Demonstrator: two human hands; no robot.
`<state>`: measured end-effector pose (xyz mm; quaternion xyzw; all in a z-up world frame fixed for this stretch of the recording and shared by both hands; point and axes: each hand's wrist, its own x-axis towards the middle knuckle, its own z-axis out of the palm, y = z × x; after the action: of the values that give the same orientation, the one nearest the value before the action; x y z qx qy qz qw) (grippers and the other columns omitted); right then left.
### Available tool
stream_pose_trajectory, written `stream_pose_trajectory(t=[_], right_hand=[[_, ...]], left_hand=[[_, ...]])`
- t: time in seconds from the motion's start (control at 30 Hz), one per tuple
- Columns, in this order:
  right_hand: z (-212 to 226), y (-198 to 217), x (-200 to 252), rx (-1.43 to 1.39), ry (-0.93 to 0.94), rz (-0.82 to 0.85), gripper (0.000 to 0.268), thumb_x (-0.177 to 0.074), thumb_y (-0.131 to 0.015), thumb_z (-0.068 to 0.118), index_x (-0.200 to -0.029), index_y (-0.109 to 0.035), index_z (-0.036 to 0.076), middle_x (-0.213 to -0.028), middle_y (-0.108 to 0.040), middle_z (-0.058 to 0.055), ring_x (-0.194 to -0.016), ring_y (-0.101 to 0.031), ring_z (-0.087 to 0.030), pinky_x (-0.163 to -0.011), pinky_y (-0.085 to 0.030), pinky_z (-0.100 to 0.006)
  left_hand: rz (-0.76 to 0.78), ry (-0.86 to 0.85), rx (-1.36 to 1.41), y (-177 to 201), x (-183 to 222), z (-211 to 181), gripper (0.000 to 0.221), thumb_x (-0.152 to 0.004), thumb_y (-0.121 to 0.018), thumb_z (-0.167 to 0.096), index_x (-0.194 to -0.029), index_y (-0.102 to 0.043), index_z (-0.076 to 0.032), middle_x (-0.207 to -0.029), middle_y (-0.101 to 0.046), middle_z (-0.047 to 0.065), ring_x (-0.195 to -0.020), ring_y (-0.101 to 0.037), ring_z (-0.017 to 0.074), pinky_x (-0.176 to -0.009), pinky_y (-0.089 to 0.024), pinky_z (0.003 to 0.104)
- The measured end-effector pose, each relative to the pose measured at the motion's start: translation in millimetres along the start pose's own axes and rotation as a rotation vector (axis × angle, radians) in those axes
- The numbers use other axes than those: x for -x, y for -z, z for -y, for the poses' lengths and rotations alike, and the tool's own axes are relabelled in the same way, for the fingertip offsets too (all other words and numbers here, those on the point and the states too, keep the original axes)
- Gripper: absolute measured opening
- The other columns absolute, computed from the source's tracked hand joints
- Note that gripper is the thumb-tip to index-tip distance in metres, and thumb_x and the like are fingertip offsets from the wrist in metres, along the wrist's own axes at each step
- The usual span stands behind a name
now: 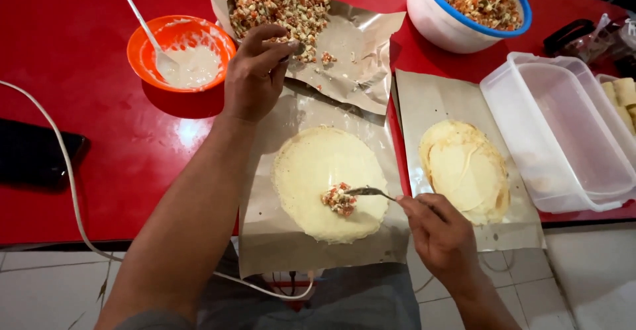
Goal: Preparing crepes by placing filling on a skin and rolling it into a cylinder.
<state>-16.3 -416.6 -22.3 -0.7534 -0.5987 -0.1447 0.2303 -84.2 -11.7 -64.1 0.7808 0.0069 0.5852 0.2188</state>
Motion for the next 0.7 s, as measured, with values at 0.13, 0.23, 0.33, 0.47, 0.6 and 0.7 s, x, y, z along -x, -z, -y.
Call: stream_pose_trajectory(t=[0.13,0.23,0.33,0.47,0.6,0.7], right_hand=[[-11,-11,-8,0.06,0.065,0.023,0.026,-0.097,-0.067,0.003,-0.122,-0.073,0.007,-0.103,-0.065,-0.011,-0.085,-0.068,-0.023,-0.067,-0.056,-0.031],[-26,-6,-40,-0.056,-0.004,0.071,0.025,-0.095,-0.061,0.002,-0.118,-0.07,0.005,-0.102,-0.068,-0.011,-0.083,-0.064,-0.019,-0.068,-0.061,-0.025],[-48,-2,-103,0.0,0.071,-0.099,0.012,-0.102,-0.062,0.0,-0.105,-0.074,-0.001,-0.095,-0.071,-0.012,-0.083,-0.063,-0.025,-0.073,-0.052,-0.036],[-117,-38,-206,0.057,0.231,-0.205,0.011,-0.097,-0.072,0.005,-0.107,-0.075,0.005,-0.093,-0.071,-0.014,-0.092,-0.07,-0.036,-0.083,-0.057,-0.046],[-152,-74,-282,0.194,0.088,0.018,0.021,-0.087,-0.07,0.004,-0.106,-0.077,0.009,-0.091,-0.071,-0.014,-0.094,-0.072,-0.035,-0.084,-0.059,-0.046],[-157,-95,-311,0.34,-0.156,0.315,0.028,-0.081,-0.065,0.005,-0.103,-0.08,0.014,-0.094,-0.074,-0.015,-0.099,-0.075,-0.035,-0.082,-0.061,-0.048]], left_hand=[[0.004,0.007,0.035,-1,1,0,0.029,-0.098,-0.074,0.013,-0.118,-0.077,-0.007,-0.129,-0.058,0.012,-0.099,-0.076,0.0306,-0.076,-0.066,0.039],[-0.03,-0.009,0.028,0,-1,-1,0.021,-0.1,-0.074,0.009,-0.117,-0.076,-0.003,-0.127,-0.059,0.015,-0.103,-0.076,0.0342,-0.084,-0.068,0.041],[-0.069,-0.029,0.012,0,-1,-1,0.017,-0.099,-0.074,0.01,-0.113,-0.076,0.0,-0.125,-0.059,0.016,-0.105,-0.076,0.0391,-0.085,-0.07,0.044],[-0.125,0.035,-0.026,0,-5,7,0.021,-0.09,-0.071,0.006,-0.104,-0.08,-0.007,-0.121,-0.067,0.014,-0.1,-0.074,0.0422,-0.083,-0.065,0.048],[-0.13,0.08,0.025,-3,-2,13,0.031,-0.085,-0.07,0.01,-0.107,-0.08,-0.009,-0.121,-0.068,0.016,-0.1,-0.074,0.0414,-0.083,-0.065,0.048],[-0.133,0.092,0.019,-5,1,16,0.027,-0.087,-0.071,0.008,-0.104,-0.081,-0.009,-0.12,-0.069,0.015,-0.098,-0.075,0.0394,-0.082,-0.065,0.045]])
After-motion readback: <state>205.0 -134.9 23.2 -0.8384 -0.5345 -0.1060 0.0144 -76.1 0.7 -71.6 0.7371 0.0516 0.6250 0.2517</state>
